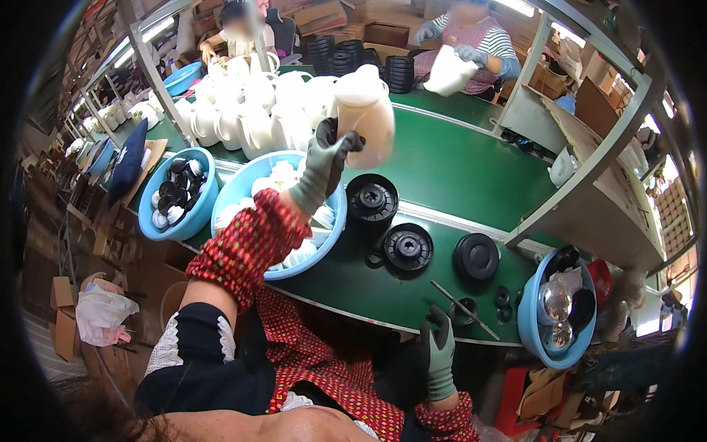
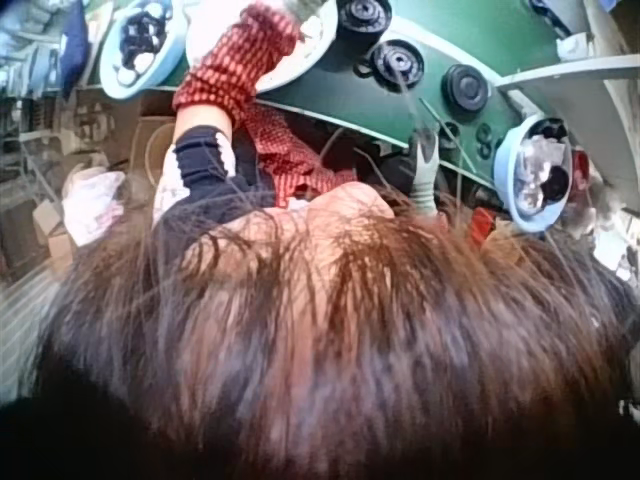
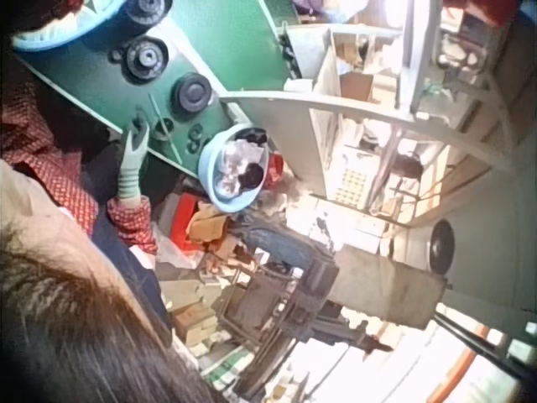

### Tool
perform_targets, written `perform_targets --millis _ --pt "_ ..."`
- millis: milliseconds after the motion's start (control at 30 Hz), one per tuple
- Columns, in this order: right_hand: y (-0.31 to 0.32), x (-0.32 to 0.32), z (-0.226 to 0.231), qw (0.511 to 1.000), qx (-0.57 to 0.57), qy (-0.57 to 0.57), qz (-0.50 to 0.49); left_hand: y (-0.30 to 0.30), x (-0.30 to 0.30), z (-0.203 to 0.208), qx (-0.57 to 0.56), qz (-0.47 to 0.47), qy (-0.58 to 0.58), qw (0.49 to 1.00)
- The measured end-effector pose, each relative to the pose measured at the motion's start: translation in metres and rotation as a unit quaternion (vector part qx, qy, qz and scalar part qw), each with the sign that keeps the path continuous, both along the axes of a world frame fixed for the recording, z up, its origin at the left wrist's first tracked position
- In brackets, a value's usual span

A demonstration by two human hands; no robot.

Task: The person assembles white plastic pitchers by inserting black internal components and securing black lids. The person handles each pitcher one at a time, places the internal part inside, and then snaps the lid on top before setting the finished unit aside.

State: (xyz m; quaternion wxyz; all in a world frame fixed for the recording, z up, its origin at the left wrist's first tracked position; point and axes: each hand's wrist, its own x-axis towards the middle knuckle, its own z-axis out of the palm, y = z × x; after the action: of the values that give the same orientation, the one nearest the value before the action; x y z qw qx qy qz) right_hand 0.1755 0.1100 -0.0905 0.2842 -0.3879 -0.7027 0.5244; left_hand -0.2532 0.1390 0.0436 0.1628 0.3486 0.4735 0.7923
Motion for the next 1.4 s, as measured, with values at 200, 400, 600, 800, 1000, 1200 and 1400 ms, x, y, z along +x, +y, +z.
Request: perform_targets --millis 200,400,600,800,1000,1200,1400 --pt "0.009 0.0 0.018 0.993 -0.11 -0.041 0.01 0.094 -0.113 -0.099 -0.046 0.109 -0.05 0.992" --pt "0.018 -0.005 0.026 0.994 -0.08 -0.072 0.014 0.127 -0.127 -0.145 -0.086 0.135 -0.088 0.983" --pt "0.042 -0.019 0.02 0.995 -0.043 -0.077 0.055 0.128 -0.128 -0.165 -0.162 0.131 -0.067 0.976" --pt "0.104 -0.063 0.071 0.985 0.07 -0.055 0.146 0.028 -0.059 -0.102 -0.188 0.104 0.049 0.975" --pt "0.225 -0.107 0.068 0.98 0.183 -0.029 0.072 -0.147 0.091 -0.084 -0.207 -0.247 0.113 0.94" --pt "0.394 -0.155 0.001 0.958 0.241 -0.137 -0.072 -0.145 0.12 -0.185 -0.366 -0.143 0.236 0.889" --pt "0.559 -0.172 -0.034 0.842 0.274 -0.337 -0.321 -0.122 0.114 -0.238 -0.372 -0.067 0.351 0.857"
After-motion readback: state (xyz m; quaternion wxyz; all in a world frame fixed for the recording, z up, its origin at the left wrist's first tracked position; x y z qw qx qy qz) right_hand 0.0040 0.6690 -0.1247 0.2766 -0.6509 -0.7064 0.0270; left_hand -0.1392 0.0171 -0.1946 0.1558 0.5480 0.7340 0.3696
